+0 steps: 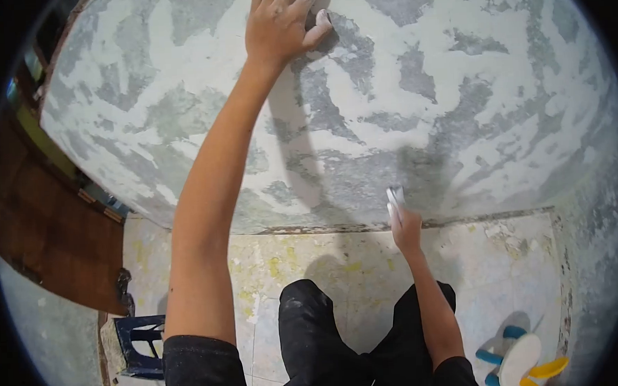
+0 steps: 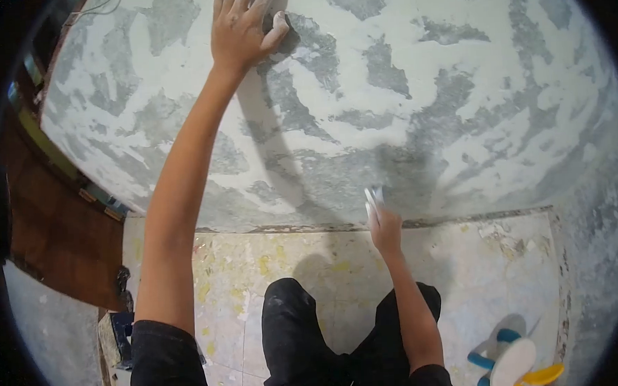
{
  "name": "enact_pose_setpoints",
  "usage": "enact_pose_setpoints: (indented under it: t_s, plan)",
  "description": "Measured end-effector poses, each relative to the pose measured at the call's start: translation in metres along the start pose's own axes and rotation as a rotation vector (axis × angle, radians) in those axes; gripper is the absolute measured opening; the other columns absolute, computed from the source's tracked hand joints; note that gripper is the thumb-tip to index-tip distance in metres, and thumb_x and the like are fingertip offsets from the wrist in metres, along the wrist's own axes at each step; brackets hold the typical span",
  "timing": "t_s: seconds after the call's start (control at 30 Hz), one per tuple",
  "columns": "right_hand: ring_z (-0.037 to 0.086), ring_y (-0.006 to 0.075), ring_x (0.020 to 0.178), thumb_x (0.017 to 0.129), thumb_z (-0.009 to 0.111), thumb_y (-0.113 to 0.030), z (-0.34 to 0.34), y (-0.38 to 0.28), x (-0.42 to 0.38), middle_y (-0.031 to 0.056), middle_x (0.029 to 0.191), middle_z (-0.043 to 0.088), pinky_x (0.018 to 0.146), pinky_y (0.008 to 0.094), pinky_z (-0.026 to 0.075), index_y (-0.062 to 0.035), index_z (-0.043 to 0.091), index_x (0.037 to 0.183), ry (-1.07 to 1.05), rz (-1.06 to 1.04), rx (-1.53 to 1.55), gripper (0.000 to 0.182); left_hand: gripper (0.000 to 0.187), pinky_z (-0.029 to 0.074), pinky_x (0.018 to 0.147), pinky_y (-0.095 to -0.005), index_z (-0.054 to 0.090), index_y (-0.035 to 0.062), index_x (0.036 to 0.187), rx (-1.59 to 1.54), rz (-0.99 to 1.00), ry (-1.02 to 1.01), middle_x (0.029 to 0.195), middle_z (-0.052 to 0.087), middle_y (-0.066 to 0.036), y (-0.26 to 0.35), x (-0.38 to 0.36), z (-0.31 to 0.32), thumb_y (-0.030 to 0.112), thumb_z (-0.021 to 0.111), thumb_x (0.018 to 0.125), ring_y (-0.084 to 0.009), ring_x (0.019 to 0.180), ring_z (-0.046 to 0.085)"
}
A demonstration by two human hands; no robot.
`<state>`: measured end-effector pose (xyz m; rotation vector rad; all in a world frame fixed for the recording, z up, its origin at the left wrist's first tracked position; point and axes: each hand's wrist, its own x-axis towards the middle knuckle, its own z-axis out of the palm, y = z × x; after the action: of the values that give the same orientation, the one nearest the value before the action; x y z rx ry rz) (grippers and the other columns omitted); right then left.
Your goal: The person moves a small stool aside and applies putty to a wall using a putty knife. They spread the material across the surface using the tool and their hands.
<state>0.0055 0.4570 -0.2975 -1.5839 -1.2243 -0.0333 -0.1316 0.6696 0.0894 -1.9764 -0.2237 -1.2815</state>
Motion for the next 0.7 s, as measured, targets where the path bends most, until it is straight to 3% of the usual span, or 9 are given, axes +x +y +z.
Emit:
enact_pose_setpoints:
  t_s: [0.07,0.13,0.2,0.27,0.4,0.63,0.7]
  plan:
    - [0.059,0.0346,0.056,0.094,0.059,-0.013,-0.025,-0.019,0.019,0.0204,0.064,0.056,0.053,0.0402,0.043,0.0006,0.069,0.096,0.027,0.019,-0.017,0.017,0.072,0.022,0.115,-0.058,0.045,0.0202,0.147,0.015,0.016,-0.046,0.155,0.036,-0.01,0.001,-0.006,-0.002,0.037,0.056,0.077,-0.0372,0.144,0.028]
    - [0.058,0.018,0.05,0.096,0.059,-0.014,-0.045,-0.039,0.05,0.0133,0.058,0.058,0.054,0.0316,0.045,-0.0016,0.069,0.109,0.089,-0.077,-0.008,0.021,0.074,0.02,0.116,-0.0587,0.043,0.0219,0.148,0.025,0.063,-0.102,0.157,0.034,-0.009,-0.007,-0.006,-0.007,0.04,0.056,0.078,-0.0372,0.146,0.026]
    - [0.055,0.01,0.05,0.095,0.06,-0.015,-0.067,-0.068,0.082,0.0108,0.056,0.057,0.052,0.0301,0.044,-0.0011,0.07,0.1,0.178,-0.099,0.019,0.018,0.075,0.018,0.117,-0.0593,0.04,0.0234,0.15,0.045,0.138,-0.202,0.159,0.031,-0.009,-0.022,-0.015,-0.017,0.044,0.055,0.079,-0.0371,0.147,0.023]
    - [0.055,0.009,0.052,0.094,0.062,-0.017,-0.088,-0.076,0.118,0.0084,0.058,0.059,0.051,0.0293,0.043,0.0003,0.07,0.095,0.257,-0.19,-0.038,0.019,0.076,0.016,0.117,-0.0599,0.04,0.0242,0.15,0.12,0.159,-0.198,0.159,0.03,-0.009,-0.039,-0.026,-0.019,0.047,0.055,0.079,-0.0372,0.148,0.021]
    - [0.052,0.0086,0.054,0.094,0.063,-0.022,-0.118,-0.143,0.171,0.0048,0.059,0.06,0.051,0.0272,0.041,0.0018,0.07,0.091,0.353,-0.122,0.102,0.025,0.075,0.014,0.118,-0.0605,0.041,0.024,0.149,0.157,0.155,-0.245,0.159,0.029,-0.008,-0.035,-0.029,-0.021,0.052,0.052,0.081,-0.0378,0.148,0.019]
    - [0.048,0.0056,0.057,0.096,0.063,-0.024,-0.109,-0.131,0.169,0.0012,0.061,0.058,0.052,0.0254,0.039,0.0039,0.069,0.091,0.454,-0.364,-0.17,0.029,0.075,0.013,0.119,-0.0581,0.042,0.0253,0.149,0.155,0.13,-0.169,0.159,0.031,-0.007,-0.032,-0.039,-0.011,0.059,0.047,0.082,-0.0361,0.148,0.02]
    - [0.047,0.0051,0.058,0.097,0.062,-0.023,-0.097,-0.126,0.162,0.0,0.062,0.057,0.052,0.0246,0.038,0.0042,0.069,0.091,0.562,-0.173,0.098,0.029,0.076,0.013,0.119,-0.0572,0.044,0.0247,0.148,0.176,0.121,-0.164,0.158,0.032,-0.007,-0.034,-0.037,-0.012,0.063,0.045,0.082,-0.0358,0.148,0.021]
